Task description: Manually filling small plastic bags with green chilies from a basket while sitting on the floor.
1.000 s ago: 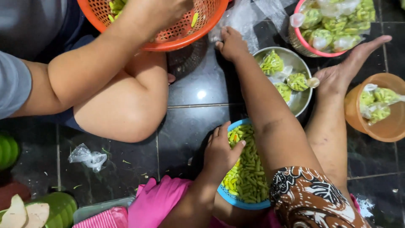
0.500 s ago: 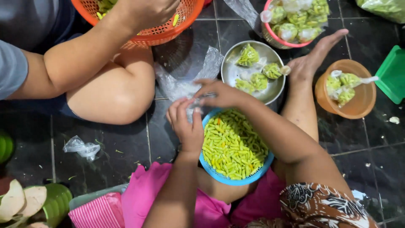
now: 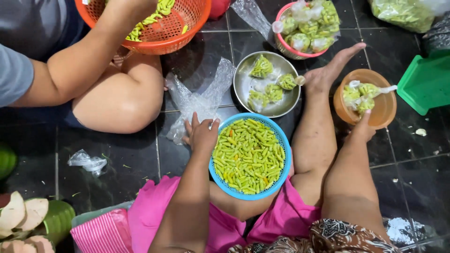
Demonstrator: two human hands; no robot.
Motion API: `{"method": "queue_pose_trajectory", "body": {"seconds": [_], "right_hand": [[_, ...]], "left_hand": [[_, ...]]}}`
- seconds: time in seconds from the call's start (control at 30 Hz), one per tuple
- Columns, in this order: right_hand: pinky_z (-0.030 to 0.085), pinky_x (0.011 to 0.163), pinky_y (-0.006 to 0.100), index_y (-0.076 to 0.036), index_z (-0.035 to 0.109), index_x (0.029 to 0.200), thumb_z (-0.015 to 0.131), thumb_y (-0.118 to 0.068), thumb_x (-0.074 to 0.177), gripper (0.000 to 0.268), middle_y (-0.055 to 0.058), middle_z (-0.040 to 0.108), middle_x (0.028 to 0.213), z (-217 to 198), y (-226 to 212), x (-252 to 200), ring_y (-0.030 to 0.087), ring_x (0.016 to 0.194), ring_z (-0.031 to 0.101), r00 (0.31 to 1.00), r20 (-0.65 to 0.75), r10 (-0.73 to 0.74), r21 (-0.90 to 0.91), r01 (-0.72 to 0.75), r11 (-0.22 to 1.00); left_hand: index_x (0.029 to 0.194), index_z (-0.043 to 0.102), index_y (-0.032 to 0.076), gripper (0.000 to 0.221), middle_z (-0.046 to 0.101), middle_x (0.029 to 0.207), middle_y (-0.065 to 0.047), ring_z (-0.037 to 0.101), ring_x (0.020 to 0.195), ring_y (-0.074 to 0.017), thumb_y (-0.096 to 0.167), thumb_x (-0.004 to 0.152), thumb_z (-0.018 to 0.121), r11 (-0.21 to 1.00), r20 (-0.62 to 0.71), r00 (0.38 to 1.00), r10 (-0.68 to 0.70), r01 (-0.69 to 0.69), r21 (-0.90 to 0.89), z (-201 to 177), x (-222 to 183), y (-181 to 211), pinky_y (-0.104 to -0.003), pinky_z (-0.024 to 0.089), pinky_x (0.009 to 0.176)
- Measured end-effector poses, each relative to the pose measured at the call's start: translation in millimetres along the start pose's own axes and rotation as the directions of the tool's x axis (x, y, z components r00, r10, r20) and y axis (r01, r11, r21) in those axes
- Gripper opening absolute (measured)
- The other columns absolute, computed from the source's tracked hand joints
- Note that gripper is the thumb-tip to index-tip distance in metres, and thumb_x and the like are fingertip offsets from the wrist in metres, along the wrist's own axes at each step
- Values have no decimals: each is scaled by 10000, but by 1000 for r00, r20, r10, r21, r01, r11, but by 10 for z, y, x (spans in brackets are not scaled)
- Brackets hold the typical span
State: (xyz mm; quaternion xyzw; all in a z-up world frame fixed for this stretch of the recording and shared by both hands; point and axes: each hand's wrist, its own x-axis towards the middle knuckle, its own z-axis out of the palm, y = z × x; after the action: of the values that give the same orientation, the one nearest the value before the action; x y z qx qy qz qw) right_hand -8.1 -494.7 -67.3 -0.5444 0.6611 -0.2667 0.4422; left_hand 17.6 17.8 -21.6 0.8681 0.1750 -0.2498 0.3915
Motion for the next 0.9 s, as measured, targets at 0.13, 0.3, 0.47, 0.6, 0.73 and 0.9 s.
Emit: {"method": "queue_pose_trajectory", "body": {"seconds": [0.13,0.3,0.47,0.6,0.73,0.9], "right_hand": [[516,545,282,-277,532,1356,504,-796,741,805,30,694,918,137,-49,128,142,635,658,958,143,250,145,-270,952],[462,521,281,-178,562,1021,470,-278,866,207,27,611,682,374,298,1080,127,562,637,895,267,358,245,-423,873],[420,451,300,-165,633,1094,453,-134,677,455,76,561,591,55,-380,-31,163,444,526,986,148,71,481,-134,867],[411,413,321,-133,561,801,559,-170,783,41,88,529,544,140,-604,-595,190,414,515,931,315,-184,500,2,866],[470,337,317,-145,646,817,636,-242,763,111,56,579,595,821,-501,-1302,192,412,565,835,504,-220,381,13,925],[622,395,344,-181,481,1215,645,-343,877,409,147,656,793,2187,-138,-1821,242,489,678,495,867,-53,79,-32,996]], "left_hand": [[1292,693,247,555,85,1727,2,-55,1585,-302,587,933,440,1000,-7,1000,-3,3,-9,-7,-20,-14,-679,7,1192],[1272,696,281,495,84,1731,41,-96,1591,-287,552,968,416,998,31,998,55,-54,-17,-29,-26,28,-723,-24,1180],[1319,667,264,561,36,1735,16,-117,1586,-299,586,945,401,1000,38,999,6,-6,11,-85,-90,92,-704,-29,1186],[1341,631,271,486,-35,1728,-24,-148,1566,-338,506,927,534,1000,-150,989,1,0,6,-26,-42,14,-769,-10,1143],[1305,644,286,443,-38,1724,-46,-128,1564,-351,472,905,605,1000,-208,978,-8,13,24,-47,-29,9,-798,55,1120],[1466,532,278,589,-2,1724,-144,-75,1573,-386,556,948,565,994,-121,987,-105,107,15,-85,-12,4,-687,108,1152]]}}
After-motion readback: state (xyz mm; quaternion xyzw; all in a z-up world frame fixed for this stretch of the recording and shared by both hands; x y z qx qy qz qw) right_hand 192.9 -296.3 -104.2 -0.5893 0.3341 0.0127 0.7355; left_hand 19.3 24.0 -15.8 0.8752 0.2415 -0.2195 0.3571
